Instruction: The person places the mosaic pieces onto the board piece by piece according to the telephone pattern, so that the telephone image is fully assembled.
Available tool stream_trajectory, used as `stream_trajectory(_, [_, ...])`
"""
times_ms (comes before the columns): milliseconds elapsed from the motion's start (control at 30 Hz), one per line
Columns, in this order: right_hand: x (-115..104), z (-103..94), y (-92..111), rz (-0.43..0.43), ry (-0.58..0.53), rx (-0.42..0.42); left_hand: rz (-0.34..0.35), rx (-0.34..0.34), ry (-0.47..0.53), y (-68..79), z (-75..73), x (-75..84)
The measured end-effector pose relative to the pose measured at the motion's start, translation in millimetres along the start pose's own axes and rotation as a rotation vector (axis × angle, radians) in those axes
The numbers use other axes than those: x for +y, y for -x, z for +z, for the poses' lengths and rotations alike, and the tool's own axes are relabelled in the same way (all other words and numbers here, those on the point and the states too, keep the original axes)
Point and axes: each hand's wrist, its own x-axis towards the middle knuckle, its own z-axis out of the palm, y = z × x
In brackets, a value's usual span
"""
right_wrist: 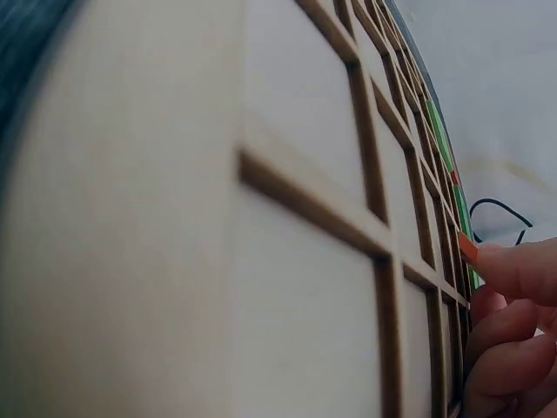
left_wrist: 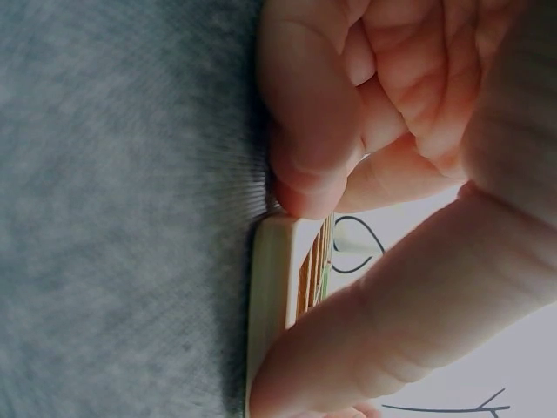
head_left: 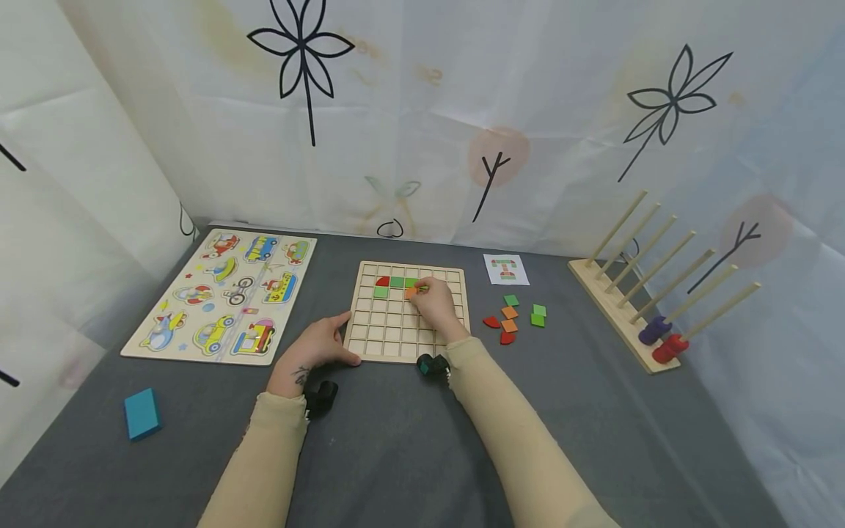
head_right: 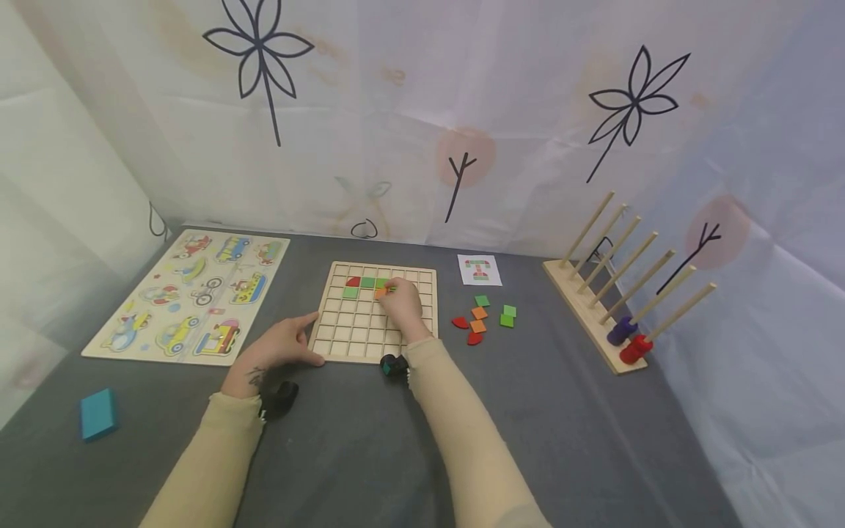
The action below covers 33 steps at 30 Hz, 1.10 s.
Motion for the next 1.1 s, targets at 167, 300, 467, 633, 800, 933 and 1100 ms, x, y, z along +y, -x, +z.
stream_trajectory(167, [-2, -1.5, 1, 0.008, 0.03, -0.005, -0.002, -0.01, -0.003, 0.3, 0.1, 0.6])
stream_trajectory(300, [-5, -8.1, 3, 0.029, -0.04, -0.021, -0.003, -0.012, 0.007, 0.2, 0.3, 0.8])
stream_trajectory(467, [-5, -33.4, 7, 0.008, -0.304, -0.051, 0.006, -0.008, 0.006, 0.3, 0.6, 1.4])
stream_trajectory(633, [2, -72.1, 17, -0.041, -0.546, -0.1, 0.01, -0.003, 0.003, 0.2, 0.3, 1.3])
stream_trajectory(800, [24, -111.0, 32, -0.049, -0.55, -0.103, 0.016, -0.001, -0.004, 0.3, -0.2, 1.3])
stream_trajectory(933, [49, -135.9, 45, -0.001, -0.471, -0.092, 0.018, -0.001, -0.015, 0.0, 0.0, 0.7])
stream_trajectory(1100, [73, -155.4, 54, 0.07, -0.239, -0.044, 0.013, -0.006, -0.037, -1.0, 0.1, -0.6])
